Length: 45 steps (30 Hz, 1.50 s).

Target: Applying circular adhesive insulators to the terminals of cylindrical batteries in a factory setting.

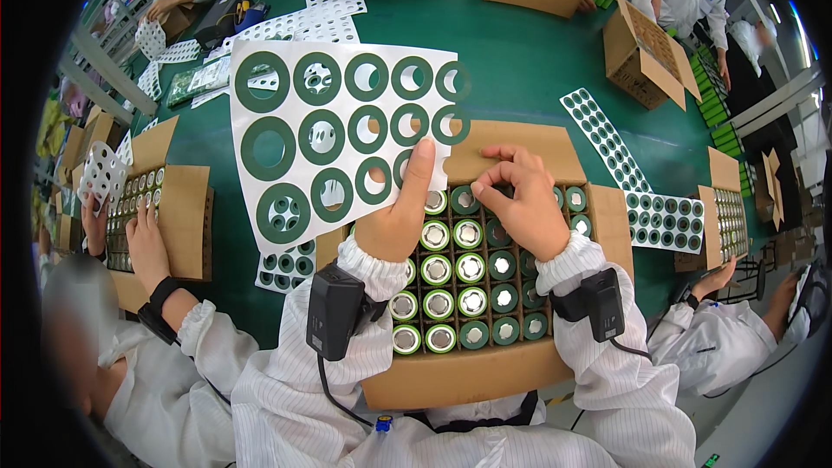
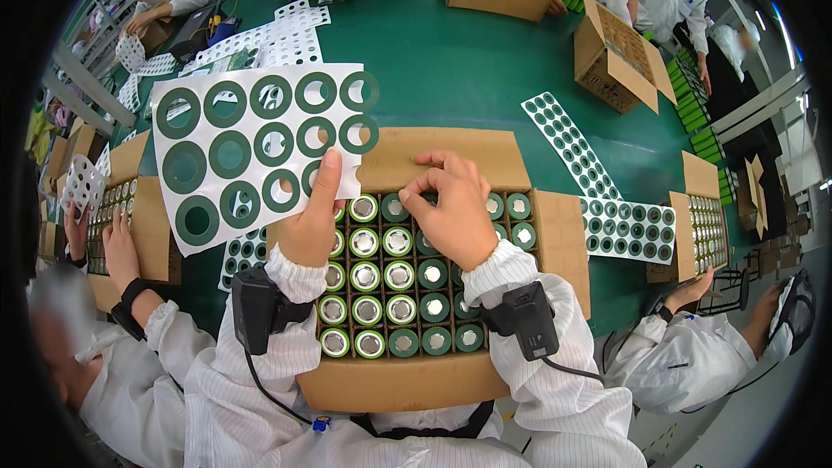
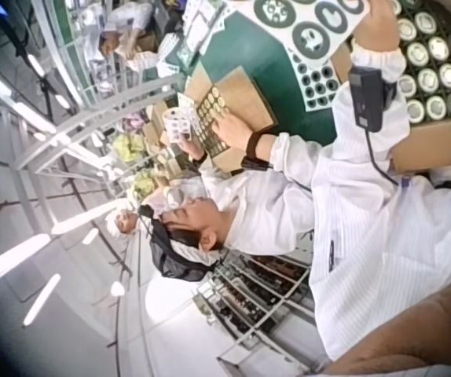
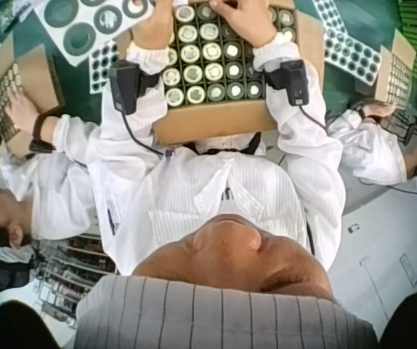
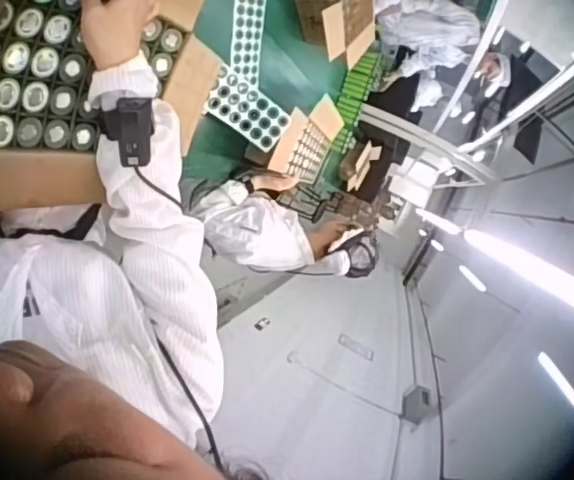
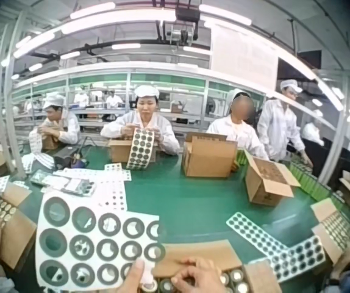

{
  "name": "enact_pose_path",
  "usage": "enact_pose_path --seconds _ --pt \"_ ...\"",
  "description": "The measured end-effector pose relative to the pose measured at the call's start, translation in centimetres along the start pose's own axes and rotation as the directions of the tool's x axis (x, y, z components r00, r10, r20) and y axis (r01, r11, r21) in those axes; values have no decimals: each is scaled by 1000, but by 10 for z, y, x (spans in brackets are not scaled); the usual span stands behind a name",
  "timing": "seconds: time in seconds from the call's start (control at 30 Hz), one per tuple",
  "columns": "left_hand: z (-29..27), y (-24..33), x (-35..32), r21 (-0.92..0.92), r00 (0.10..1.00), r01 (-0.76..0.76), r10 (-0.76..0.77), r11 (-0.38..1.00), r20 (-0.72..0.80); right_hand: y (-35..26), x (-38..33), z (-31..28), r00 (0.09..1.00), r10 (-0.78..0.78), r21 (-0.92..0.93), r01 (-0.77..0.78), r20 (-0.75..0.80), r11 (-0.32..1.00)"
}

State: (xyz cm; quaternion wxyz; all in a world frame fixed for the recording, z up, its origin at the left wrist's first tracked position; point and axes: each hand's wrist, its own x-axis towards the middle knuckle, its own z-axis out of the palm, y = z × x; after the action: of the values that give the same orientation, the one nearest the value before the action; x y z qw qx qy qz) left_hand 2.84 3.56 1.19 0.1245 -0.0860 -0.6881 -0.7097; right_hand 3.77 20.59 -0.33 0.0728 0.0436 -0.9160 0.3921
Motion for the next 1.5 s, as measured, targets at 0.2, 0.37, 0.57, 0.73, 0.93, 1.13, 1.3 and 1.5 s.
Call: enact_pose_path --seconds 0.2,0.37,0.57,0.73,0.93,1.13,1.3,1.5 --pt "-3 2 -1 52 1000 -29 29 998 6 -1 0 3 1000 -25 -1 25 -17 1000" --pt "-2 3 0 48 998 -58 57 997 6 -1 0 5 999 -39 -9 39 -37 999" --pt "-2 -2 0 62 995 -94 93 994 21 0 -1 5 998 -47 -24 46 -48 999" --pt "-4 2 0 11 998 -58 58 998 2 -4 0 6 996 -64 -23 63 -54 998" --pt "-1 3 0 28 1000 -28 28 999 -9 -1 -1 7 997 -54 -36 52 -64 998" --pt "1 21 0 42 974 228 -228 973 1 1 -1 7 994 -69 -53 65 -81 996" --pt "-1 4 0 -42 1000 -10 10 999 -9 -2 -1 9 991 -90 -53 86 -94 995" --pt "-1 3 0 -1 1000 -17 17 1000 6 0 -2 9 988 -107 -70 100 -109 993"
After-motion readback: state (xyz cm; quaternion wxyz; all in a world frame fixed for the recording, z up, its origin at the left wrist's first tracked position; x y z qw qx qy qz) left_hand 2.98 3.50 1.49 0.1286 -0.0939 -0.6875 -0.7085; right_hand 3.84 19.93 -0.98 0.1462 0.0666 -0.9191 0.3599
